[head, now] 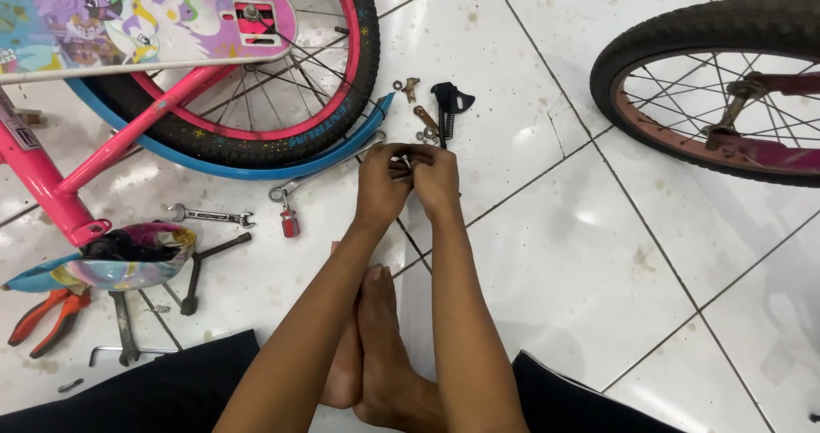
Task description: Removing a chain guard from a pink bicycle using a wrench and pliers while sitting on the floor.
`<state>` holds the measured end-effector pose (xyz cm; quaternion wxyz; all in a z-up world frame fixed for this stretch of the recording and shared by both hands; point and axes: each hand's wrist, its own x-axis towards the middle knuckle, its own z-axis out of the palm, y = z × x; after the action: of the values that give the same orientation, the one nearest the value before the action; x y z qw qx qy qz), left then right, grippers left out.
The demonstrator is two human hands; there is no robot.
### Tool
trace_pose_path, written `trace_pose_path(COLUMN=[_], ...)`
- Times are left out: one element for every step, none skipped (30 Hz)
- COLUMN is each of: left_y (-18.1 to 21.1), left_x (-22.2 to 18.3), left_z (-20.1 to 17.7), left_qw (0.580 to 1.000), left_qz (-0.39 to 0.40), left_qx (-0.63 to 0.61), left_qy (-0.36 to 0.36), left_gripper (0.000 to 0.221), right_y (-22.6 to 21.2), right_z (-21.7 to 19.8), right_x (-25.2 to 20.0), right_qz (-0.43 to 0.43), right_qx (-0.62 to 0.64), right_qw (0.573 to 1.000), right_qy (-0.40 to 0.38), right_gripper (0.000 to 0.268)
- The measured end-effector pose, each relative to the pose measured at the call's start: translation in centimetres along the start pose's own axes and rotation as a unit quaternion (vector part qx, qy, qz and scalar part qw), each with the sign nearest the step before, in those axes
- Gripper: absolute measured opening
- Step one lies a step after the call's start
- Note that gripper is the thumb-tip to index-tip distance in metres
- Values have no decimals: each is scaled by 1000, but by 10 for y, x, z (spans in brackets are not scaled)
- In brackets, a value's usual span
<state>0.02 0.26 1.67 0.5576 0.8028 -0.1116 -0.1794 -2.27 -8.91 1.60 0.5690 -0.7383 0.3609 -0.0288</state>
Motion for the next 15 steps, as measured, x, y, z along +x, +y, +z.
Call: trace_pose_path(left_y=[-3, -6, -9, -11, -12, -14, -16, -18, -20, -20, -20, -20, -22, -24, -25], left_x=[2, 4, 6, 5, 4, 4, 3, 2, 2, 2, 1, -1, 0, 0, 1], left_z=[0, 1, 2, 0, 0, -1, -2, -3, -4, -4, -4, -4, -4, -3, -3], left_qw=[1000, 1000, 999, 999, 998, 997, 997, 997, 998, 998, 998, 998, 998, 998, 999], left_qz=[-2, 7, 17, 16, 18, 20, 20, 14, 9, 9, 8, 7, 5, 2, 1], left_qx=[1, 17, 34, 34, 53, 71, 71, 70, 69, 68, 66, 64, 63, 58, 53], left_qy=[2, 4, 5, 7, 12, 16, 17, 14, 11, 12, 11, 9, 11, 11, 11], left_gripper=[39, 40, 41, 41, 41, 40, 40, 40, 40, 40, 42, 43, 43, 44, 45], right_y=[0, 0, 0, 0, 1, 1, 1, 1, 0, 0, 1, 2, 1, 1, 0], right_z=[1, 2, 3, 5, 6, 7, 7, 8, 9, 10, 11, 11, 10, 9, 7], right_x=[1, 1, 2, 1, 1, 0, -1, -2, -2, -2, -2, -3, -3, -4, -4], right_qz=[0, -36, -72, -72, -89, -107, -107, -116, -126, -127, -133, -139, -139, -135, -131], right_qx=[0, -30, -59, -59, -87, -114, -114, -120, -126, -127, -134, -140, -141, -141, -140], right_qw=[1000, 999, 995, 995, 992, 987, 987, 986, 984, 983, 982, 980, 980, 981, 981], right_qy=[-3, 9, 22, 20, 28, 36, 36, 29, 22, 22, 21, 19, 17, 16, 17], right_gripper=[41, 37, 34, 34, 32, 30, 30, 32, 33, 33, 34, 34, 34, 34, 34])
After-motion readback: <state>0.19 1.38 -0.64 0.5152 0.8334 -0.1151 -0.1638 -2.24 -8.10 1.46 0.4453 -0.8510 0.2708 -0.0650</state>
